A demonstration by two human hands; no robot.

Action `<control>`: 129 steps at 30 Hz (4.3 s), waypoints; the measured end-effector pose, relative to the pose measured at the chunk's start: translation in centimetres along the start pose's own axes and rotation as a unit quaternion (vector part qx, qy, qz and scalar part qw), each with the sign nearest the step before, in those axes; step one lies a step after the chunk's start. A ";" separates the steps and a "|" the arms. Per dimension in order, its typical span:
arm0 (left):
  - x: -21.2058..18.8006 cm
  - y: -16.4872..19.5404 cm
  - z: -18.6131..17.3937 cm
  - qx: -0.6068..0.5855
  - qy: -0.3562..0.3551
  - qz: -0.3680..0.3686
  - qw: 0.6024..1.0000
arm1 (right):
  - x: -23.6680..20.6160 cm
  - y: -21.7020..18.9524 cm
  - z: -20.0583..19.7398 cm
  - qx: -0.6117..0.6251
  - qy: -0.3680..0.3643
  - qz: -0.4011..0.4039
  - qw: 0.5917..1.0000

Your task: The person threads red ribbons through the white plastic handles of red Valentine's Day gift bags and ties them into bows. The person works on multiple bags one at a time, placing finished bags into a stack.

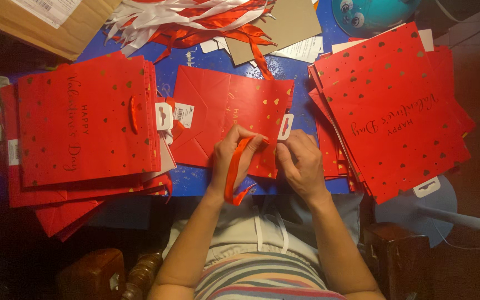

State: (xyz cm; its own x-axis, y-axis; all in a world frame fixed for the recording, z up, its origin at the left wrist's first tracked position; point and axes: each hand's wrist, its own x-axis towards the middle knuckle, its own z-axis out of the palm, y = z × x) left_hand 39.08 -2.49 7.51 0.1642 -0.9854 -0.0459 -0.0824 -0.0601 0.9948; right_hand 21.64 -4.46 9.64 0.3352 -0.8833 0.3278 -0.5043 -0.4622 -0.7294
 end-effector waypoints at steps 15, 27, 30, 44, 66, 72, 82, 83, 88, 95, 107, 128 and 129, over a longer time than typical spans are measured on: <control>0.4 3.9 -1.0 -0.028 -0.031 0.276 0.960 | 0.5 0.9 0.5 -0.037 0.017 0.050 0.998; 4.6 5.0 -3.4 -0.471 -0.082 0.130 0.869 | 0.0 0.9 -0.1 -0.027 0.031 0.063 0.997; 5.3 5.1 -4.8 -0.460 -0.056 0.114 0.879 | -0.2 0.9 -0.5 -0.027 0.031 0.075 0.996; 7.3 5.1 -7.2 -0.569 0.005 0.134 0.811 | -0.5 1.1 -1.2 -0.020 0.057 0.095 0.994; 7.5 1.0 2.0 -0.014 -0.038 0.091 0.995 | -0.2 1.3 -0.9 -0.001 0.055 0.092 0.994; 7.6 0.8 2.0 -0.027 -0.067 0.058 0.996 | -0.4 1.4 -1.1 0.000 0.043 0.080 0.996; 7.8 -0.1 1.5 -0.069 -0.132 0.020 0.989 | -0.4 1.2 -1.2 0.013 0.029 0.072 0.997; 7.8 -0.3 1.4 -0.069 -0.131 0.023 0.989 | -0.4 1.2 -1.2 0.014 0.028 0.075 0.997; 7.6 -0.7 1.3 -0.079 -0.128 0.022 0.988 | -0.3 1.1 -1.2 0.018 0.030 0.070 0.997; 7.7 -0.5 1.3 -0.067 -0.114 0.019 0.991 | -0.1 0.9 -1.4 0.008 0.023 0.049 0.998; 7.8 -0.8 1.0 -0.052 -0.098 -0.014 0.994 | 0.2 1.0 -1.6 0.002 0.015 0.026 1.000; 7.2 0.4 0.7 -0.009 -0.071 0.009 0.997 | 0.1 1.2 -1.3 0.004 0.015 0.032 0.999; 7.3 0.4 0.8 -0.013 -0.070 0.021 0.997 | 0.1 1.2 -1.3 0.001 0.017 0.022 1.000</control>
State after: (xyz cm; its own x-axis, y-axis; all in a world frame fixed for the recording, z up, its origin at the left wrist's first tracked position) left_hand 39.46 -9.87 7.46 0.0212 -0.9997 -0.0137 -0.0605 -0.0150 0.9981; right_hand 20.05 -5.25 9.61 0.2853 -0.9049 0.3158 -0.5156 -0.4227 -0.7453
